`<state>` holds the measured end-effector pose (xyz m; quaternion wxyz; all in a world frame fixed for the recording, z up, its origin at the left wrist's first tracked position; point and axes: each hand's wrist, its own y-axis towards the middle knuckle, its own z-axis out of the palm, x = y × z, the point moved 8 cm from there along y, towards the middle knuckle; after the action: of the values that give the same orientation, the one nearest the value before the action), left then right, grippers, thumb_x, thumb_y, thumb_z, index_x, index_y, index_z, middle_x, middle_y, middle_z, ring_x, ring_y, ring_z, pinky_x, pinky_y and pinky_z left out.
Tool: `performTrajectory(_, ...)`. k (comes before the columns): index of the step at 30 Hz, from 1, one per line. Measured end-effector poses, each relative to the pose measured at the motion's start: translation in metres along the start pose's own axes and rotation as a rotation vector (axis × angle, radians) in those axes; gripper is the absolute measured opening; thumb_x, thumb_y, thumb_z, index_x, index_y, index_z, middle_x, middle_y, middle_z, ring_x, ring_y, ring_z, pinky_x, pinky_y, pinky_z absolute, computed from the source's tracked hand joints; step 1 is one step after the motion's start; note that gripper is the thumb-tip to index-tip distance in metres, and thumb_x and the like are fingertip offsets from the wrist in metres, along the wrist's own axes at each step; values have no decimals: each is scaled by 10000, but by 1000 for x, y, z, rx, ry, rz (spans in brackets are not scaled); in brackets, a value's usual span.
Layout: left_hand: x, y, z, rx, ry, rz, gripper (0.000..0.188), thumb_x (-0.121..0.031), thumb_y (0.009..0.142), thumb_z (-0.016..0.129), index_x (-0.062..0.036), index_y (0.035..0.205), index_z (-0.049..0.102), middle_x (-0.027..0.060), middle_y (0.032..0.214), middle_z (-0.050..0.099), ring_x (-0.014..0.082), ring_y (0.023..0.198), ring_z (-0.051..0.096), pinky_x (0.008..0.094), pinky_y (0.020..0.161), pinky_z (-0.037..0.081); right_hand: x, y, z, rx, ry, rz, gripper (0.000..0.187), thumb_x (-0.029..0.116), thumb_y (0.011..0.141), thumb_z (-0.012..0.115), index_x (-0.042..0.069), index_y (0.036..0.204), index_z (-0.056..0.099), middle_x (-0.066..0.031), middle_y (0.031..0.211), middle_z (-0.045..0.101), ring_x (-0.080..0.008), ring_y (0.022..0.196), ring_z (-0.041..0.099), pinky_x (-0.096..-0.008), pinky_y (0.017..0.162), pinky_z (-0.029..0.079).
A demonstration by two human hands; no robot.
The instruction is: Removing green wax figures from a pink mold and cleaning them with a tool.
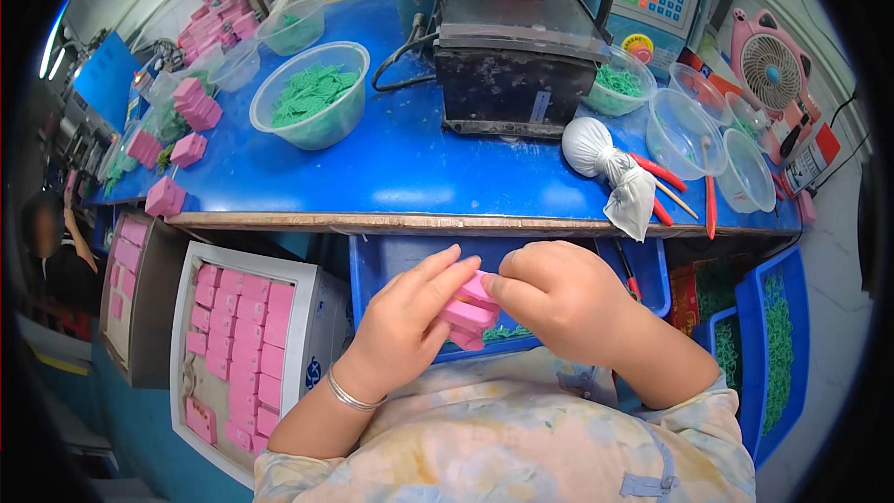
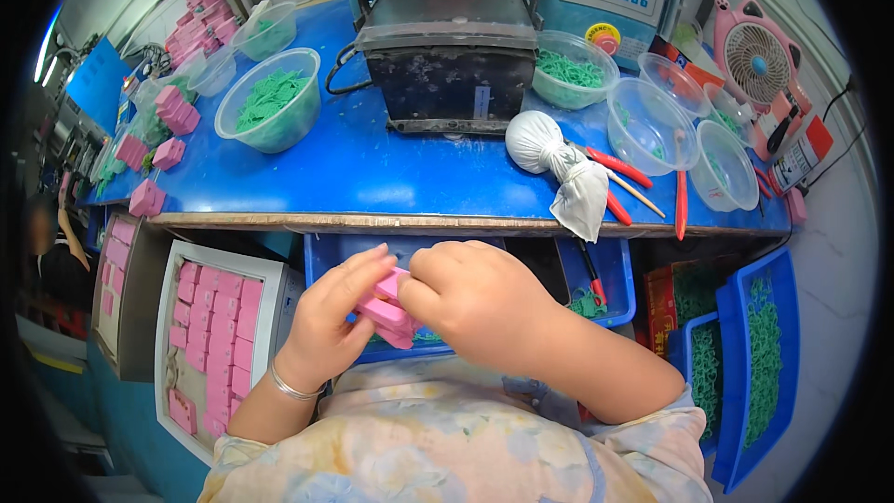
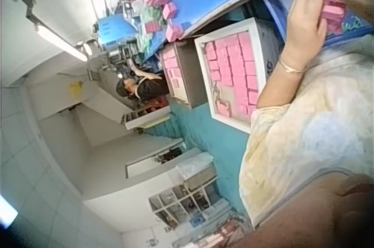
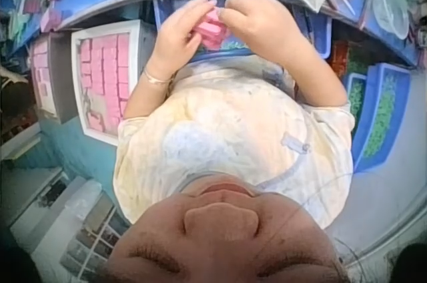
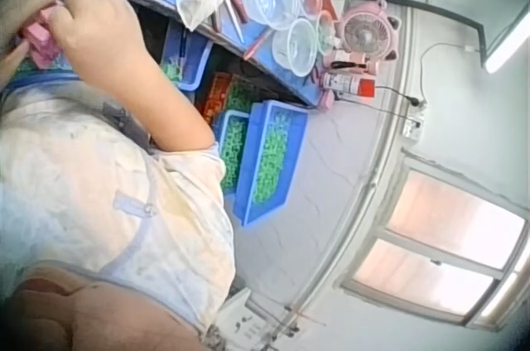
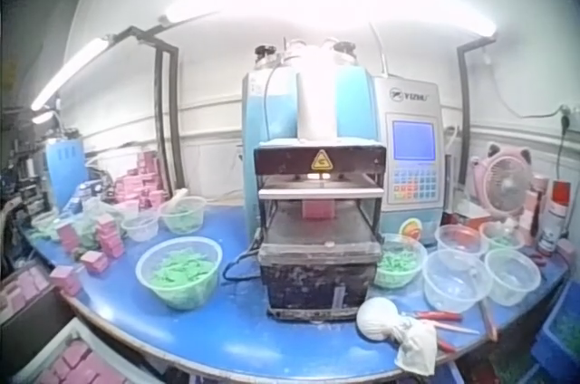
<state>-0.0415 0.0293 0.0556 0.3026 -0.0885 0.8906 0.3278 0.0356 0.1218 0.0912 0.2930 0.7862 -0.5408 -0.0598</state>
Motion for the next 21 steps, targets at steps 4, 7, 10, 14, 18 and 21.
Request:
performTrajectory(4,8,-1,10,111,-87,-131,484,101,689,548,-5,1161,550,190,1084,603,292,950,614,337,836,494,4,4,2,24,-29,-43,177,164,680,607,33,780,543,-79,734,489,-230,716,515,-333,635,415)
performTrajectory(7,25,-8,24,150,-279,-306,451,85,715,583,3,1158,549,157,1051,621,229,922,628,299,797,498,4,8,9,75,-76,48,256,255,667,635,34,741,529,-85,745,484,-236,712,485,-342,630,377)
performTrajectory(10,31,-12,41,230,-556,-453,436,13,740,650,-10,1160,537,119,1025,615,171,897,613,277,758,497,-10,5,17,-59,-125,73,306,317,704,647,41,711,514,-93,727,488,-253,690,481,-373,633,363)
performTrajectory(14,26,-9,48,343,-738,-595,382,50,739,691,41,1087,535,70,972,598,126,915,582,274,782,504,-34,4,23,-48,12,218,290,303,796,609,43,711,511,-115,720,548,-294,714,520,-392,635,381)
performTrajectory(18,22,-8,43,364,-635,-481,378,-77,754,734,8,1076,555,44,890,573,87,803,568,231,697,492,-51,2,35,104,415,422,275,280,856,567,31,746,528,-105,694,528,-269,717,522,-378,639,403)
performTrajectory(21,15,-6,40,324,-751,-484,358,-55,770,714,20,1081,553,62,941,601,114,852,601,250,733,512,-51,-5,53,161,1066,533,292,301,893,527,21,813,550,-86,707,508,-208,711,520,-343,636,418)
